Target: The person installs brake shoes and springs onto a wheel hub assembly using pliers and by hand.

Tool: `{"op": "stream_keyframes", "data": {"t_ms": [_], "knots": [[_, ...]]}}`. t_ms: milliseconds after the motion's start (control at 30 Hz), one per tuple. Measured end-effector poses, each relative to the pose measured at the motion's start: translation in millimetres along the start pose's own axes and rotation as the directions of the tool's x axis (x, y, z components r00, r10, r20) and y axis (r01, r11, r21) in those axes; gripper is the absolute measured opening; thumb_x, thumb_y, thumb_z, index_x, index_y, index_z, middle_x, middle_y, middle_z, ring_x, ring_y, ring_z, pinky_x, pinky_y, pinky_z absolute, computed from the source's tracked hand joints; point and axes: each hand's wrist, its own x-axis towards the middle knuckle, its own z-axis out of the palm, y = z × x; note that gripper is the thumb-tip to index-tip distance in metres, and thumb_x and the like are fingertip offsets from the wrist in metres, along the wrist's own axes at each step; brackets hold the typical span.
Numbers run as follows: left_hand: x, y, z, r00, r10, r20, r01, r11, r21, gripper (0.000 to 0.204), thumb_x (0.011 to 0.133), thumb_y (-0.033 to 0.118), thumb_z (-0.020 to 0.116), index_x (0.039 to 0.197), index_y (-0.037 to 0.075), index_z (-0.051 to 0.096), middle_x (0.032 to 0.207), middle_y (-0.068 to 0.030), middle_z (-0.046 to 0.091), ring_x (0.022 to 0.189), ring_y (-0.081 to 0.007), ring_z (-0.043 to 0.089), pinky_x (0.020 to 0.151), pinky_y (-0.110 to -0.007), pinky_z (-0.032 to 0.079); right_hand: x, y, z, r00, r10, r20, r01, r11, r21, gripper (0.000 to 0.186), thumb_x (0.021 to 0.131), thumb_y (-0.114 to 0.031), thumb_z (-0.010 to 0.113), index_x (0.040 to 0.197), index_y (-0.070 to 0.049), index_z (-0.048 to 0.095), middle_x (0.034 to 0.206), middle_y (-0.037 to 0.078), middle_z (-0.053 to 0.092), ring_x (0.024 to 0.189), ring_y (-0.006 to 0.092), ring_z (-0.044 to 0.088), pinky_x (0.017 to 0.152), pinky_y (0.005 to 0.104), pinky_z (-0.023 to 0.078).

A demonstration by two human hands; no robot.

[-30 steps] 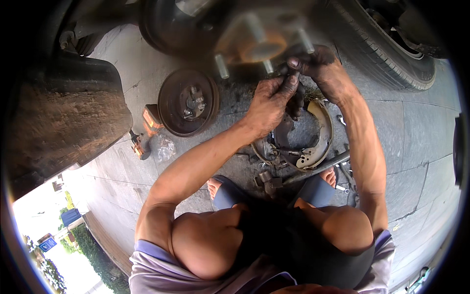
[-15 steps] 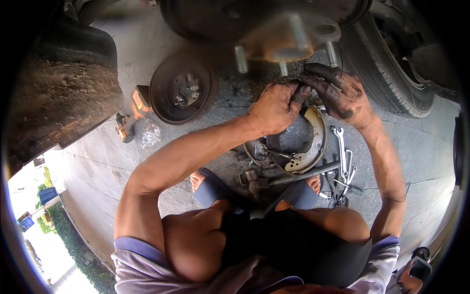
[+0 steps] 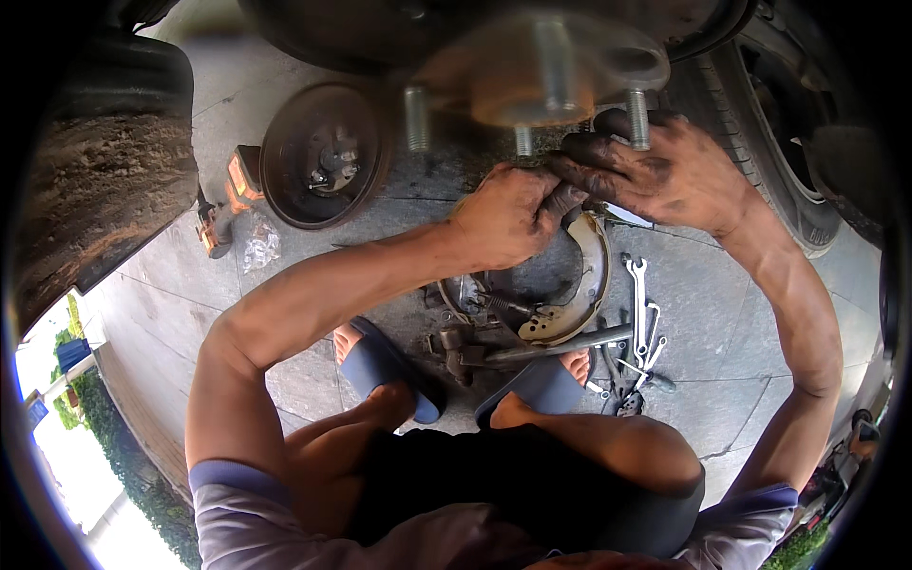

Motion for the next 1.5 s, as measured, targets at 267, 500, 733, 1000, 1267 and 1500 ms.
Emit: {"op": "stream_keyframes", "data": {"t_ms": [267, 500, 733, 1000, 1267, 1500], "knots": [[6, -4, -14, 0.993, 0.044, 0.114, -0.053, 0.995, 0.079, 0.02, 0.095, 0.018, 0.059, 0.092, -0.001, 0.066, 0.077, -0.0222, 0.063, 0.069, -0.0402, 0.063, 0.066, -0.043, 0.051, 3, 11, 15, 0.994, -0.002, -0.107, 0.017, 0.99, 0.138, 0.038, 0.08, -0.024, 0.061, 0.117, -0.025, 0.069, 0.121, -0.009, 0.065, 0.093, 0.0156, 0.064, 0.068, 0.0285, 0.053], [1, -16, -20, 0.981, 0.154, 0.116, -0.143, 0.985, -0.097, 0.016, 0.088, 0.008, 0.056, 0.096, 0.0, 0.067, 0.069, -0.0211, 0.061, 0.068, -0.0375, 0.064, 0.067, -0.044, 0.052, 0, 17, 25, 0.944, -0.02, -0.328, 0.054, 0.994, 0.095, 0.04, 0.074, -0.035, 0.066, 0.114, -0.03, 0.072, 0.118, -0.011, 0.065, 0.097, 0.0163, 0.064, 0.068, 0.0298, 0.05], [9, -8, -12, 0.986, 0.117, 0.12, -0.098, 0.983, -0.156, 0.027, 0.096, 0.017, 0.051, 0.078, 0.001, 0.062, 0.062, -0.0166, 0.054, 0.054, -0.0295, 0.051, 0.055, -0.04, 0.044, -13, 20, 23, 0.966, -0.016, -0.257, 0.009, 0.999, -0.032, 0.035, 0.075, -0.032, 0.072, 0.111, -0.034, 0.071, 0.121, -0.01, 0.067, 0.107, 0.0215, 0.064, 0.079, 0.0358, 0.054], [10, -2, -5, 0.992, 0.035, 0.123, 0.009, 0.941, -0.338, 0.036, 0.101, 0.026, 0.054, 0.076, 0.001, 0.058, 0.056, -0.005, 0.045, 0.054, -0.0129, 0.041, 0.05, -0.033, 0.037, -9, 42, 9, 0.984, -0.081, -0.159, 0.076, 0.996, -0.035, 0.037, 0.073, -0.025, 0.075, 0.109, -0.031, 0.072, 0.118, -0.002, 0.067, 0.107, 0.0246, 0.065, 0.082, 0.037, 0.056], [13, -8, 1, 0.997, 0.073, 0.03, -0.059, 0.947, -0.317, 0.045, 0.101, 0.033, 0.051, 0.074, -0.002, 0.059, 0.056, -0.014, 0.046, 0.052, -0.0226, 0.045, 0.053, -0.041, 0.041, -70, 78, 61, 0.998, 0.046, 0.049, -0.051, 0.994, 0.1, 0.04, 0.089, -0.018, 0.066, 0.128, -0.009, 0.062, 0.133, 0.004, 0.061, 0.123, 0.0218, 0.058, 0.103, 0.0307, 0.048], [12, -7, -2, 0.999, 0.052, -0.01, -0.052, 0.944, -0.327, 0.042, 0.101, 0.032, 0.054, 0.075, -0.001, 0.061, 0.056, -0.0116, 0.047, 0.052, -0.0174, 0.042, 0.052, -0.038, 0.039, -25, 73, 38, 0.996, 0.087, 0.017, -0.089, 0.971, 0.224, 0.046, 0.083, -0.023, 0.071, 0.126, -0.011, 0.063, 0.129, 0.008, 0.062, 0.114, 0.0248, 0.061, 0.092, 0.0334, 0.049]]}}
